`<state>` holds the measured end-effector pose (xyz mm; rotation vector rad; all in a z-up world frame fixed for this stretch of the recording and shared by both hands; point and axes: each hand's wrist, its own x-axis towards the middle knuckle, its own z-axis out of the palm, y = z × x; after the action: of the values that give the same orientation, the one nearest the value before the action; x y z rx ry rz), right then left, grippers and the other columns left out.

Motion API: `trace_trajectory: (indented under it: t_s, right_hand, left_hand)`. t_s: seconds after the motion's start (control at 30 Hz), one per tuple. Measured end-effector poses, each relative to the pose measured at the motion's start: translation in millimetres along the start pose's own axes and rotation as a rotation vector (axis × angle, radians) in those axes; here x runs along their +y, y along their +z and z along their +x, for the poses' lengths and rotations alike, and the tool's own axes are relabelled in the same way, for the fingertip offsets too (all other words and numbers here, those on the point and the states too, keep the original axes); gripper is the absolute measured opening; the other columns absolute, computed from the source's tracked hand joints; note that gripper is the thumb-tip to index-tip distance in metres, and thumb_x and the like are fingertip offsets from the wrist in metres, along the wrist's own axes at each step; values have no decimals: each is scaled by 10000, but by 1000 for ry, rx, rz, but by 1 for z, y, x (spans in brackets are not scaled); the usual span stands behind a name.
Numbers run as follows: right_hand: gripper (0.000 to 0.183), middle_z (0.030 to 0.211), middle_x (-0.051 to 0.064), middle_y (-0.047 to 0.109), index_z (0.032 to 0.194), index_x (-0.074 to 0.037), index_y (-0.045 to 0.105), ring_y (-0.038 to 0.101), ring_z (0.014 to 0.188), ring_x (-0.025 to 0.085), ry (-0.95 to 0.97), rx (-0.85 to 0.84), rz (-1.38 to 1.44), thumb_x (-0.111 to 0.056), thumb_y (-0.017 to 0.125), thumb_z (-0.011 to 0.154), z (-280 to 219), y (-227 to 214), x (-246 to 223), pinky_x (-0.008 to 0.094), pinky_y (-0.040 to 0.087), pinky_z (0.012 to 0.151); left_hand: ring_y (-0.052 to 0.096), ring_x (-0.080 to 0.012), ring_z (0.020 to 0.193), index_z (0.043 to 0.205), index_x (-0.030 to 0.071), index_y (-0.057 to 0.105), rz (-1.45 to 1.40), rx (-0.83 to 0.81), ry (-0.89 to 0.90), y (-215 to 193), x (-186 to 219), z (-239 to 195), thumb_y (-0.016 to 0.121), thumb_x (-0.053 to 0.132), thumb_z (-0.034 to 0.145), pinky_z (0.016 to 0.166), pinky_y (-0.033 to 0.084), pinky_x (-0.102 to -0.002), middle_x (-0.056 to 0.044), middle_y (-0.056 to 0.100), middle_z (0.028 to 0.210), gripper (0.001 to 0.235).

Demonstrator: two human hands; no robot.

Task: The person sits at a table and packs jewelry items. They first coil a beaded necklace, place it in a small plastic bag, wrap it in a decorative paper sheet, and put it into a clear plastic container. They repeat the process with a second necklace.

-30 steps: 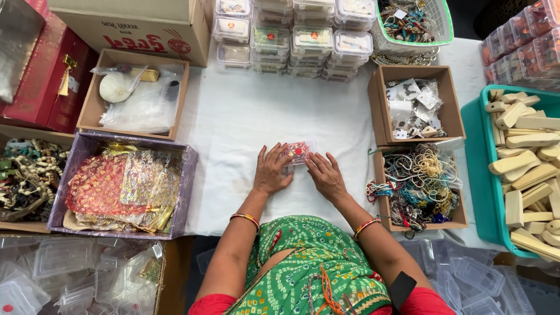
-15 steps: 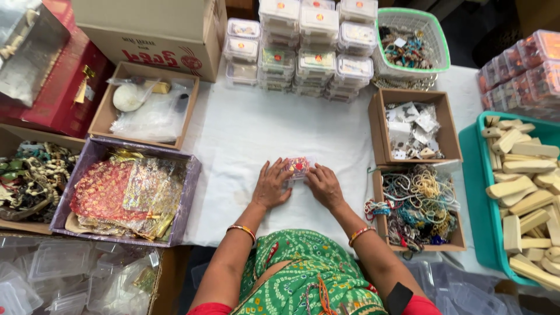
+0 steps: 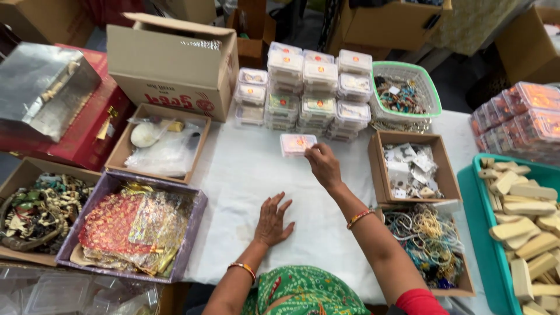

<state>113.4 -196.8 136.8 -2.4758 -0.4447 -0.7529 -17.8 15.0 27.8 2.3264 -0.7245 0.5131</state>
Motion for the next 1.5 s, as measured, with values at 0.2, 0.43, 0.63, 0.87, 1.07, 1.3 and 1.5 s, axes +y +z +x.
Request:
trace_trajectory:
  t_s: [0.2, 0.43, 0.63, 0.87, 1.07, 1.3, 1.5]
  right_hand:
    - [112, 960, 45, 629, 923, -102, 692, 632, 930, 249, -154, 26, -114, -185, 764, 902, 101, 34, -24, 429, 472, 827]
    - [66, 951, 42, 622, 878, -116, 698, 637, 978, 237, -74, -40, -314, -169, 719, 912, 140, 85, 4, 445, 434, 892]
    - [91, 958, 54, 633, 903, -96, 713, 634, 987, 250, -79, -30, -378, -187, 711, 907, 148, 105, 27, 466, 429, 922]
    - [265, 1150, 71, 628, 1205, -143, 710, 621, 1099, 249, -45, 3, -431, -171, 691, 942, 115, 96, 15, 543, 355, 1064]
    - [455, 1383, 128, 524, 1303, -130, 649, 542, 1264, 303, -93, -125, -147, -213, 784, 877, -27, 42, 7, 597, 262, 1159]
    - [375, 1364, 146, 592, 1237, -89, 679, 570, 1266, 355, 206, 39, -297, -111, 774, 875, -147, -108, 95, 505, 421, 1093]
    - [225, 1160, 158, 644, 1195, -55, 707, 691, 964, 271, 633, 127, -169, -76, 722, 972, -204, -228, 119, 386, 573, 841]
  left_hand:
    - [326, -332, 1464, 1480, 158, 393, 19, -39, -47, 0, 0, 0, 788, 301, 784, 1209, 253, -561, -154, 330, 1567, 813]
    - [321, -328, 1461, 1434, 148, 441, -17, -53, -85, -5, 2, 2, 784, 291, 799, 1208, 248, -572, -160, 340, 1553, 735]
    - [324, -327, 1459, 1337, 138, 537, -99, -123, -133, -13, 5, 7, 771, 272, 813, 1215, 229, -557, -145, 345, 1552, 590]
    - [327, -329, 1443, 1284, 130, 584, -125, -156, -156, -14, 3, 9, 778, 267, 806, 1212, 226, -554, -151, 355, 1544, 534]
    - [373, -351, 1428, 1248, 118, 627, -110, -86, -136, -2, -3, 8, 796, 257, 745, 1192, 270, -550, -176, 422, 1522, 549]
    - [387, -332, 1420, 1270, 129, 618, -32, -151, -85, 5, -2, 3, 776, 291, 766, 1199, 294, -533, -162, 414, 1536, 553]
    - [398, -321, 1407, 1271, 146, 616, 22, -167, -70, 3, 3, 5, 762, 304, 796, 1202, 297, -532, -131, 382, 1550, 522]
